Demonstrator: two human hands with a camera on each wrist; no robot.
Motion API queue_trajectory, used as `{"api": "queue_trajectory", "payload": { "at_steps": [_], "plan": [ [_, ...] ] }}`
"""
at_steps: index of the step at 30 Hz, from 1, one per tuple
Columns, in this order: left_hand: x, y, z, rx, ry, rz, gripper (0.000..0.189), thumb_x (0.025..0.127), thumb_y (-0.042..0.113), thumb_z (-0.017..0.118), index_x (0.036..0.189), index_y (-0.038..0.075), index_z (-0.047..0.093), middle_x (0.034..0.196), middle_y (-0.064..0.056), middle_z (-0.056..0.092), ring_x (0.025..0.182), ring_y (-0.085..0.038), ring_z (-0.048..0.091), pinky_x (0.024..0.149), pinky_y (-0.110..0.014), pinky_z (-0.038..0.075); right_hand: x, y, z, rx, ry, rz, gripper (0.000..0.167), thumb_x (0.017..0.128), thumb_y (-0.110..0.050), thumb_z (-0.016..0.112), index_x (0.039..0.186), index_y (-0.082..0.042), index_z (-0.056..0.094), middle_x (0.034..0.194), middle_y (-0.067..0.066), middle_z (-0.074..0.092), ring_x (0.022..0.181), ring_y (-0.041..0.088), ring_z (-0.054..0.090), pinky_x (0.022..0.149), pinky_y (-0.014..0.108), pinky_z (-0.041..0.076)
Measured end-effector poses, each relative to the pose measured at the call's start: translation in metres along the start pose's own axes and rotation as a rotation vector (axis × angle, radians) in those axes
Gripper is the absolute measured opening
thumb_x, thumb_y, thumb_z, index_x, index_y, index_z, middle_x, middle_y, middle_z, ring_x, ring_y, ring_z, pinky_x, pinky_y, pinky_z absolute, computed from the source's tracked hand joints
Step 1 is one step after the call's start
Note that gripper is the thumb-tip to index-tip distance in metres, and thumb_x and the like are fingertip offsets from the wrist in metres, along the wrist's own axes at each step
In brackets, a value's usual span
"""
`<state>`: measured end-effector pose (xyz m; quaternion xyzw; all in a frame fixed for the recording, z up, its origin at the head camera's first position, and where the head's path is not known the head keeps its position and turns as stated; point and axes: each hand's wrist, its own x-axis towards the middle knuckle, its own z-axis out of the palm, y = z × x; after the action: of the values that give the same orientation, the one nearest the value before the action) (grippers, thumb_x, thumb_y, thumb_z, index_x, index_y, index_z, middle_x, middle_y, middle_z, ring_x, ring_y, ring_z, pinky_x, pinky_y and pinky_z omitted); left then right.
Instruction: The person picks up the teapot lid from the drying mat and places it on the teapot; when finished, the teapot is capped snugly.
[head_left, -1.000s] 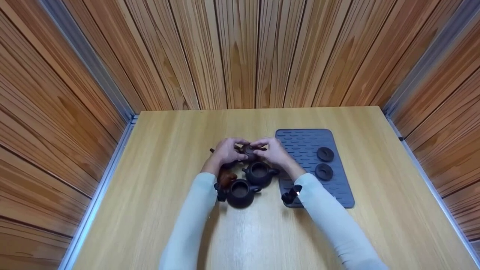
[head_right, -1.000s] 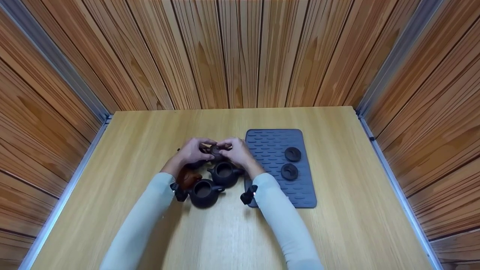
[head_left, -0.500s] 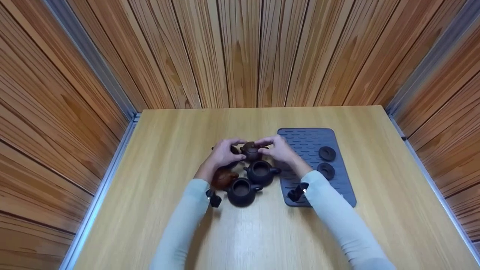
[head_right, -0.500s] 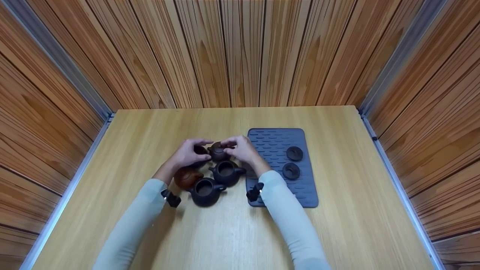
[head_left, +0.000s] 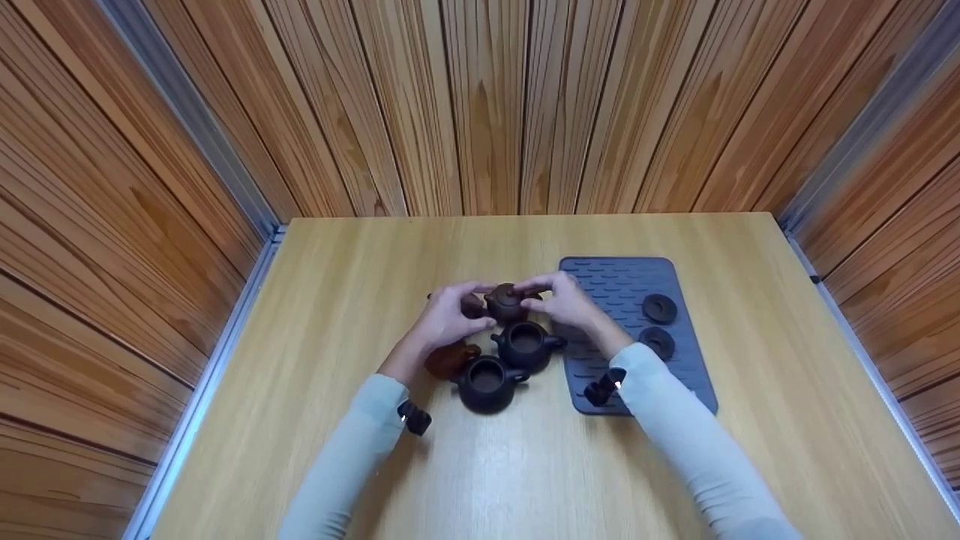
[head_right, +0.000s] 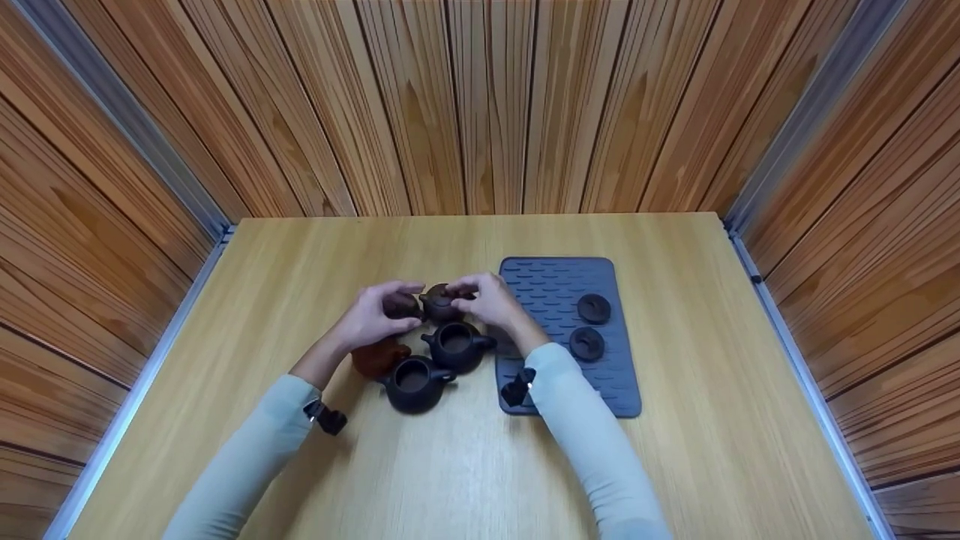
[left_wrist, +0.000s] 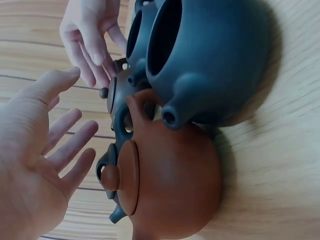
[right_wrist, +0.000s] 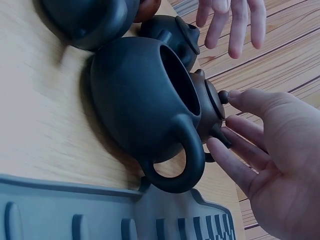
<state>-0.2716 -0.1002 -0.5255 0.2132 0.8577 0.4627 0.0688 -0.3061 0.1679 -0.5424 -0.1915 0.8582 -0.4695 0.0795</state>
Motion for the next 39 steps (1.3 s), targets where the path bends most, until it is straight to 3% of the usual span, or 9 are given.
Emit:
{"api": "queue_trajectory", "payload": {
  "at_steps": [7,11,15,22,32,36,39],
  "plan": [
    [-0.009,0.002,0.008,0.035,-0.031,0.022,0.056,0.094,0.016,0.091,0.146,0.008,0.074,0.143,-0.019,0.078,0.126,-0.038,0.078,0.113,-0.055,0.06,-0.002,-0.001,-0.003,0.005,0.016,-0.027,0.031,0.102,-0.004,0.08,0.132,0.001,0.08,0.134,0.025,0.081,0.133,0.047,0.073,0.123,0.064,0.05],
    [-0.01,0.0,0.014,0.036,-0.052,0.046,0.055,0.093,0.016,0.092,0.144,0.006,0.074,0.142,-0.018,0.079,0.126,-0.041,0.079,0.114,-0.054,0.061,-0.005,-0.001,-0.005,-0.011,0.029,-0.059,0.031,0.101,-0.003,0.081,0.131,0.003,0.08,0.133,0.025,0.081,0.132,0.047,0.074,0.122,0.063,0.052],
    [-0.011,-0.002,0.019,0.023,-0.099,0.026,0.056,0.095,0.017,0.092,0.146,0.005,0.073,0.144,-0.019,0.078,0.13,-0.043,0.077,0.116,-0.054,0.06,-0.009,-0.001,-0.008,-0.035,0.042,-0.095,0.03,0.1,-0.003,0.082,0.129,0.002,0.081,0.132,0.024,0.082,0.13,0.046,0.075,0.12,0.062,0.053],
    [-0.011,-0.003,0.023,0.111,-0.181,-0.014,0.063,0.096,0.026,0.092,0.152,0.009,0.07,0.15,-0.013,0.076,0.143,-0.036,0.07,0.127,-0.054,0.05,-0.018,-0.003,-0.017,-0.085,0.082,-0.115,0.03,0.099,-0.002,0.082,0.128,0.0,0.082,0.137,0.022,0.08,0.134,0.044,0.074,0.119,0.062,0.054],
    [-0.004,-0.003,0.026,0.216,-0.228,0.004,0.066,0.095,0.031,0.092,0.155,0.016,0.069,0.15,-0.013,0.076,0.145,-0.035,0.069,0.13,-0.055,0.046,-0.029,-0.006,-0.032,-0.078,0.097,-0.102,0.028,0.099,-0.001,0.081,0.127,-0.002,0.083,0.142,0.024,0.077,0.141,0.044,0.069,0.117,0.067,0.055],
    [-0.001,-0.002,0.028,0.235,-0.23,0.008,0.066,0.095,0.031,0.092,0.154,0.016,0.069,0.147,-0.014,0.078,0.145,-0.035,0.069,0.13,-0.056,0.045,-0.034,-0.004,-0.038,-0.104,0.104,-0.102,0.028,0.1,-0.004,0.082,0.128,-0.002,0.083,0.142,0.022,0.078,0.142,0.042,0.069,0.12,0.06,0.054],
    [0.001,-0.002,0.029,0.243,-0.228,0.017,0.065,0.094,0.03,0.092,0.153,0.015,0.07,0.143,-0.014,0.08,0.142,-0.034,0.071,0.128,-0.055,0.048,-0.039,0.0,-0.043,-0.111,0.11,-0.111,0.027,0.1,-0.004,0.082,0.127,-0.001,0.083,0.141,0.022,0.078,0.14,0.041,0.07,0.11,0.046,0.061]
  ]
}}
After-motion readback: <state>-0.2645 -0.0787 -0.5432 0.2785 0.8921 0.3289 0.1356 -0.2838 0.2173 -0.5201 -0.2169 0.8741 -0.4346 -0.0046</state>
